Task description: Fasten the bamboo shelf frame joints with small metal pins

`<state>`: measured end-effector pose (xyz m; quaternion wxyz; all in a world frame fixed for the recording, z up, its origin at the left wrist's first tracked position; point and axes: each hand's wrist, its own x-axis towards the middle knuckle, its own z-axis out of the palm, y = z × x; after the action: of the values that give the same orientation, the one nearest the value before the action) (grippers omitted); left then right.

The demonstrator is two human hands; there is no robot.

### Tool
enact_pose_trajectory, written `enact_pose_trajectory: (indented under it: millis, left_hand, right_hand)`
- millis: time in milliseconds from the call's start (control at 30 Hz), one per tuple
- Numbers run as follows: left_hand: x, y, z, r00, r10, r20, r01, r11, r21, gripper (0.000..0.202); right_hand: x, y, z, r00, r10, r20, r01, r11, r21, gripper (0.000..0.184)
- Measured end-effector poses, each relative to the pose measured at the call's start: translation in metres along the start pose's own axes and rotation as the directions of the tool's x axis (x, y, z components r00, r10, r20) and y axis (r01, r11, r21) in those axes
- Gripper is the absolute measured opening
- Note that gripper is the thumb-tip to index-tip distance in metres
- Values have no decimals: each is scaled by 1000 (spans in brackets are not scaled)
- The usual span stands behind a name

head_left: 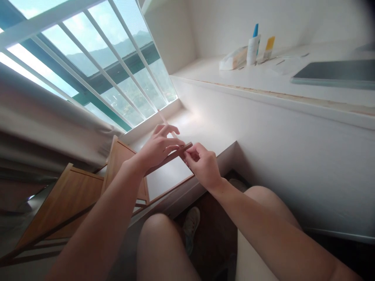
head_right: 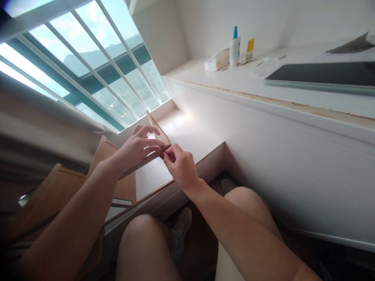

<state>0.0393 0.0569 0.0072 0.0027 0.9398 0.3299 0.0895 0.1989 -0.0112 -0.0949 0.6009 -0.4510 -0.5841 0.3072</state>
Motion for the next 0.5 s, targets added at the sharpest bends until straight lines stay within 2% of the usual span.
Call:
enact_pose_trajectory:
  millis: [133, 300, 400, 500]
  left_hand:
    - [5, -6, 2, 989, 118, 93, -101, 980, -171, 26]
    - [8, -9, 5, 987, 112, 116, -81, 966, -245, 24]
    - [9, -9, 5, 987, 101, 125, -67, 965, -254, 25]
    - [10, -10, 4, 983, 106, 148, -67, 968, -243, 26]
  right_hand:
    - [1, 0, 3, 995, -70, -68, 62, 991, -116, 13]
    - [1, 1, 7, 989, -125, -81, 105, 971, -214, 11]
    - [2, 2, 8, 990, -125, -57, 111, 972, -207, 11]
    - [2, 1, 6, 996, -93, -3, 92, 989, -112, 11]
